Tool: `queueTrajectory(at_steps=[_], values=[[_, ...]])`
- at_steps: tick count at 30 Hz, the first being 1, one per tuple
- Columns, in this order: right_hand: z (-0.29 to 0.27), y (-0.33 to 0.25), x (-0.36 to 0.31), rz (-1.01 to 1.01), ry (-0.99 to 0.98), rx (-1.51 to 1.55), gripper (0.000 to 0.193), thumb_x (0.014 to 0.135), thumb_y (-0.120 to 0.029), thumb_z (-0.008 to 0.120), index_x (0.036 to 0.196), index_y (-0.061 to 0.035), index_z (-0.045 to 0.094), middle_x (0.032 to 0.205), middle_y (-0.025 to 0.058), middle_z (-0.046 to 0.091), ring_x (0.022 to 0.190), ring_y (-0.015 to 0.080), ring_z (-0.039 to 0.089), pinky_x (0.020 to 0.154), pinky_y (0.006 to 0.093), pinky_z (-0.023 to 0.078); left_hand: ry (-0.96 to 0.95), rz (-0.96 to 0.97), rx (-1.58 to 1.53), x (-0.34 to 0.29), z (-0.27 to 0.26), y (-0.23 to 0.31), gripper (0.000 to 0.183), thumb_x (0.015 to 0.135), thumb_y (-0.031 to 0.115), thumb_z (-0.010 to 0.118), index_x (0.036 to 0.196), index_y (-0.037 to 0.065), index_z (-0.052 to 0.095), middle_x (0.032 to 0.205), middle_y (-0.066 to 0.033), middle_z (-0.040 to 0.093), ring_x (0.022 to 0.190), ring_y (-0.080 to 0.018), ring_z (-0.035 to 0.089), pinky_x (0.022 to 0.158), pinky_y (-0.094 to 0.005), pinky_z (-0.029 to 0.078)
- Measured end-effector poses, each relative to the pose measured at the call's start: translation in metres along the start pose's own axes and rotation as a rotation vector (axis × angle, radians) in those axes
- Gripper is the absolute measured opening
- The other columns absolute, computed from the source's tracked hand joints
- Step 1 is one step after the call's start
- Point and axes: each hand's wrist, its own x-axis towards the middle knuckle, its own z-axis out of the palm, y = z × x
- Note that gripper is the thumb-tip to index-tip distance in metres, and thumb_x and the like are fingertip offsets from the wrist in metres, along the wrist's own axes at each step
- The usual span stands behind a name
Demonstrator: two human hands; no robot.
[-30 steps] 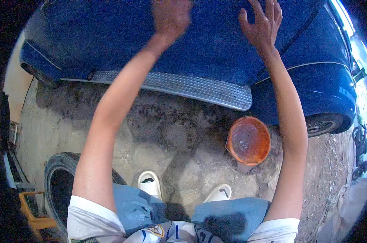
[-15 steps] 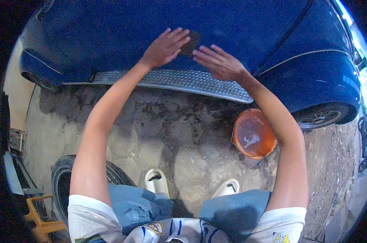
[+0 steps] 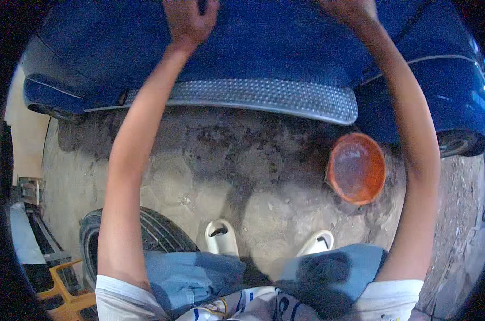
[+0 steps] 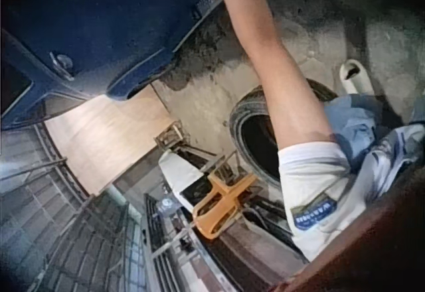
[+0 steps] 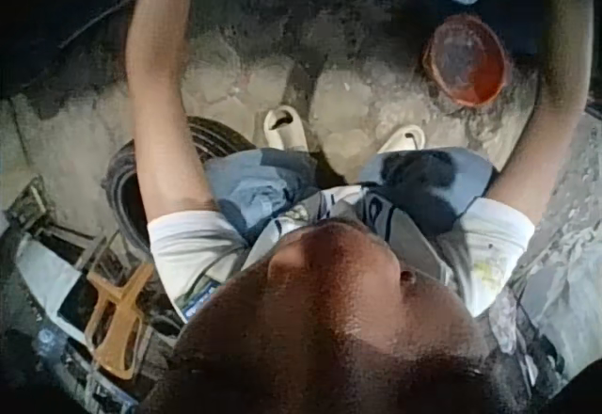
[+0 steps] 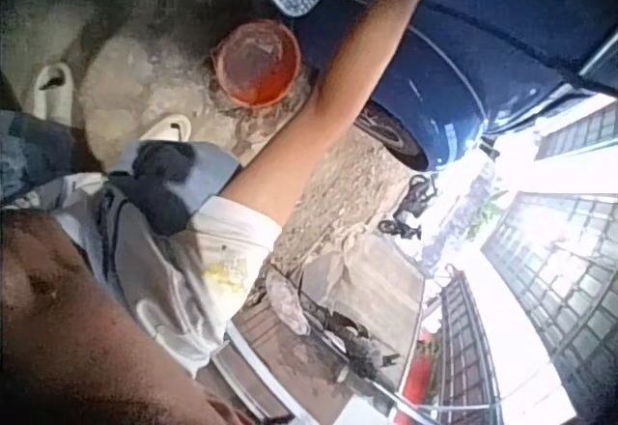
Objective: The person wets sandpaper in a bucket of water and sands the exterior surfaces of a car by hand.
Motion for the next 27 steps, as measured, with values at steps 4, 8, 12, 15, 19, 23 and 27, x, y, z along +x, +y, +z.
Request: queueTrajectory(at_steps=[4, 8, 12, 15, 19, 23, 27], values=[[0.016, 0.0, 0.026, 0.303, 0.334, 0.008, 0.062, 0.106, -0.039, 0.046, 0.164, -0.0229, 0.031, 0.174, 0.0096, 0.011, 0.161, 0.0339, 0.004, 0.124, 0.0627, 0.002, -0.035, -0.001, 0.056, -0.015, 0.022, 0.018, 0.061, 0.104, 0.039, 0.047, 0.156, 0.009, 0.043, 0.168, -0.0155, 0.03, 0.155, -0.0409, 0.024, 0.123, -0.062, 0.014], [0.072, -0.057, -0.006, 0.146, 0.148, 0.214, 0.059, 0.103, -0.038, 0.052, 0.16, -0.0288, 0.039, 0.174, 0.0118, 0.012, 0.16, 0.0408, 0.003, 0.123, 0.0641, -0.001, -0.054, 0.014, 0.189, -0.022, 0.032, 0.014, 0.063, 0.106, 0.044, 0.039, 0.158, 0.009, 0.042, 0.168, -0.0152, 0.03, 0.156, -0.0412, 0.022, 0.123, -0.0628, 0.013], [0.133, -0.112, -0.082, -0.346, 0.156, 0.03, 0.08, 0.097, -0.05, 0.054, 0.165, -0.039, 0.014, 0.175, -0.0048, 0.008, 0.16, 0.0236, 0.01, 0.13, 0.0465, 0.009, -0.004, 0.042, 0.208, -0.02, 0.033, 0.013, 0.065, 0.106, 0.048, 0.035, 0.159, 0.01, 0.04, 0.169, -0.0147, 0.029, 0.156, -0.0412, 0.022, 0.123, -0.0628, 0.012], [0.154, -0.102, -0.148, -0.602, -0.004, -0.261, 0.078, 0.1, -0.048, 0.051, 0.164, -0.0452, 0.007, 0.175, -0.0069, 0.005, 0.161, 0.0236, 0.008, 0.13, 0.0523, 0.007, -0.013, 0.032, 0.187, -0.019, 0.031, 0.017, 0.066, 0.106, 0.049, 0.035, 0.159, 0.01, 0.039, 0.169, -0.0148, 0.029, 0.156, -0.0412, 0.022, 0.123, -0.0625, 0.012], [0.126, -0.031, -0.158, -0.536, 0.041, -0.106, 0.067, 0.097, -0.046, 0.058, 0.158, -0.0444, 0.03, 0.172, -0.005, 0.02, 0.157, 0.0244, 0.02, 0.124, 0.0557, 0.017, -0.025, 0.005, 0.199, -0.02, 0.033, 0.017, 0.066, 0.106, 0.049, 0.034, 0.16, 0.01, 0.039, 0.169, -0.0155, 0.029, 0.156, -0.0411, 0.022, 0.123, -0.0623, 0.012], [0.065, 0.046, -0.068, 0.059, 0.29, -0.026, 0.056, 0.097, -0.053, 0.062, 0.151, -0.0413, 0.05, 0.172, 0.0001, 0.022, 0.158, 0.0305, 0.02, 0.126, 0.0578, 0.017, -0.008, 0.031, 0.225, -0.023, 0.037, 0.014, 0.067, 0.107, 0.049, 0.031, 0.161, 0.009, 0.036, 0.17, -0.0157, 0.026, 0.157, -0.0419, 0.019, 0.123, -0.0626, 0.01], [0.077, -0.014, -0.026, 0.194, 0.333, 0.18, 0.066, 0.097, -0.046, 0.059, 0.159, -0.0322, 0.039, 0.173, 0.0088, 0.016, 0.157, 0.0374, 0.011, 0.124, 0.0613, 0.006, 0.137, 0.035, 0.233, -0.023, 0.044, 0.017, 0.057, 0.105, 0.04, 0.045, 0.151, 0.007, 0.051, 0.16, -0.0183, 0.044, 0.15, -0.0403, 0.037, 0.122, -0.0617, 0.02]])
